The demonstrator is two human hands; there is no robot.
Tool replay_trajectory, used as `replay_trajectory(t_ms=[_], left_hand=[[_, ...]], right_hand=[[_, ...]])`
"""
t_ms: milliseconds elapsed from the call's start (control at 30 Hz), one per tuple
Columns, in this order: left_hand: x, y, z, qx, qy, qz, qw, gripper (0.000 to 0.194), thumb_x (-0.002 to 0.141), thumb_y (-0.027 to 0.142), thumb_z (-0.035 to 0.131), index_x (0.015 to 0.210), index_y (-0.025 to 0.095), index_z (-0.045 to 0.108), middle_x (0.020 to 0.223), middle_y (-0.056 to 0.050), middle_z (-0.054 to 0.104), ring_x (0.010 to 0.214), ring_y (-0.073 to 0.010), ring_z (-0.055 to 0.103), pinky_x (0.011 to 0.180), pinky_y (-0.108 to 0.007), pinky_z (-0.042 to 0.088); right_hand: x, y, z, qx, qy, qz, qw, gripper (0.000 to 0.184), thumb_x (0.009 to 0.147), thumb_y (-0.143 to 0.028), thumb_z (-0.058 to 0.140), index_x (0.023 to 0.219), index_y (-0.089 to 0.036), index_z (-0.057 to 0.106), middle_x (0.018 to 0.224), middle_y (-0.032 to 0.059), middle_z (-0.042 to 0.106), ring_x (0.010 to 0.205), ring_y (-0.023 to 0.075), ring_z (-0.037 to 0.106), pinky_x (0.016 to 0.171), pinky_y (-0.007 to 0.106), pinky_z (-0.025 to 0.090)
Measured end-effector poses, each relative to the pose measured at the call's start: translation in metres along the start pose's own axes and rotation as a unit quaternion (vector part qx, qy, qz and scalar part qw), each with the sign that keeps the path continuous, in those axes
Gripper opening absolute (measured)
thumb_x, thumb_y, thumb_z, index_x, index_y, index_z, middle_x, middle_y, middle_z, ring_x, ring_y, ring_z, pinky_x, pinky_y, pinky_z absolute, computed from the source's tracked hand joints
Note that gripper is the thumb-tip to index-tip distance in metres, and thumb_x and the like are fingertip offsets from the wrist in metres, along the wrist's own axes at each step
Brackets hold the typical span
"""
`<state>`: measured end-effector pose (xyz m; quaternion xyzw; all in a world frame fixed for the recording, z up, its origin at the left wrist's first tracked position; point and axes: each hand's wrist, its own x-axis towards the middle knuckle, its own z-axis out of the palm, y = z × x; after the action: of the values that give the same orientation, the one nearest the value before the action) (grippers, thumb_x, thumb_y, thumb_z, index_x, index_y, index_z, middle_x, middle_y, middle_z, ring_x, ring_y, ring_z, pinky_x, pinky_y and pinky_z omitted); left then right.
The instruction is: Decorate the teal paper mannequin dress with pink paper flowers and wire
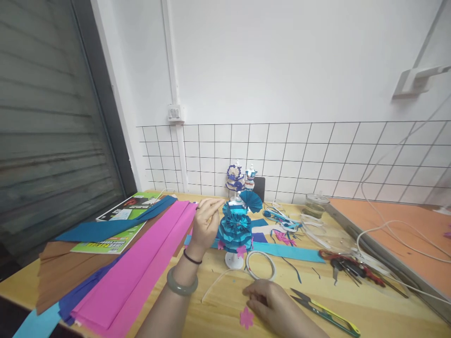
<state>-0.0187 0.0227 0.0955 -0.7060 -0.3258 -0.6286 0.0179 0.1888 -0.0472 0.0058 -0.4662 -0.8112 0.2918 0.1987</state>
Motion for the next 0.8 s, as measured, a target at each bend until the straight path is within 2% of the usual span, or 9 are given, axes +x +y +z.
replay_trajectory(t_ms=[200,333,433,533,633,767,800], left_hand=[[0.003,-0.009,0.005,-0.092,0.062,-0.119,0.987,0.021,0.081,0.017,0.045,0.089,0.018,0.065,0.094,-0.007,0.062,0.093,-0.0177,0.056,0.083,-0.033,0.044],[0.0,-0.016,0.013,-0.13,0.111,-0.169,0.971,0.021,0.08,0.018,0.045,0.093,0.017,0.062,0.096,-0.007,0.062,0.093,-0.0176,0.057,0.083,-0.033,0.045],[-0.011,-0.022,0.019,-0.121,0.133,-0.176,0.968,0.023,0.08,0.017,0.044,0.096,0.017,0.06,0.097,-0.008,0.062,0.095,-0.0175,0.057,0.085,-0.033,0.045],[-0.022,-0.027,0.02,-0.072,0.123,-0.153,0.978,0.024,0.081,0.015,0.042,0.096,0.017,0.061,0.098,-0.008,0.061,0.096,-0.0172,0.056,0.087,-0.034,0.043],[-0.025,-0.026,0.017,-0.04,0.115,-0.127,0.984,0.026,0.082,0.014,0.039,0.097,0.017,0.061,0.098,-0.007,0.061,0.096,-0.017,0.054,0.087,-0.035,0.042],[-0.024,-0.018,0.013,-0.047,0.093,-0.078,0.992,0.03,0.084,0.015,0.036,0.102,0.018,0.06,0.099,-0.007,0.059,0.096,-0.0174,0.053,0.087,-0.036,0.041],[-0.023,-0.014,0.012,-0.053,0.084,-0.066,0.993,0.031,0.084,0.016,0.035,0.104,0.018,0.059,0.1,-0.008,0.059,0.097,-0.0177,0.052,0.087,-0.036,0.041]], right_hand=[[0.0,-0.003,-0.002,0.007,0.002,0.001,1.0,0.026,0.075,-0.023,0.046,0.091,-0.018,0.067,0.074,0.0027,0.067,0.068,0.015,0.059,0.062,0.021,0.04],[0.003,0.002,-0.002,0.027,0.017,-0.003,0.999,0.025,0.078,-0.03,0.046,0.083,-0.018,0.067,0.07,0.0022,0.066,0.064,0.0154,0.058,0.061,0.022,0.041],[0.007,0.01,0.001,0.04,0.062,-0.016,0.997,0.03,0.081,-0.038,0.045,0.073,-0.017,0.065,0.067,0.0028,0.064,0.062,0.0155,0.056,0.059,0.023,0.041],[0.01,0.015,-0.003,0.049,0.161,-0.011,0.986,0.036,0.082,-0.044,0.043,0.067,-0.016,0.06,0.062,0.0028,0.059,0.059,0.015,0.053,0.055,0.023,0.041],[0.014,0.001,-0.025,0.041,0.28,-0.016,0.959,0.032,0.083,-0.044,0.044,0.071,-0.017,0.057,0.067,0.0031,0.059,0.062,0.0156,0.054,0.057,0.024,0.042],[0.031,-0.057,-0.082,-0.051,0.407,-0.092,0.907,0.023,0.081,-0.04,0.049,0.082,-0.019,0.059,0.077,0.0041,0.061,0.072,0.0177,0.056,0.066,0.029,0.044],[0.038,-0.073,-0.097,-0.088,0.416,-0.117,0.898,0.022,0.082,-0.038,0.048,0.082,-0.02,0.059,0.08,0.0048,0.061,0.075,0.0183,0.056,0.067,0.029,0.044]])
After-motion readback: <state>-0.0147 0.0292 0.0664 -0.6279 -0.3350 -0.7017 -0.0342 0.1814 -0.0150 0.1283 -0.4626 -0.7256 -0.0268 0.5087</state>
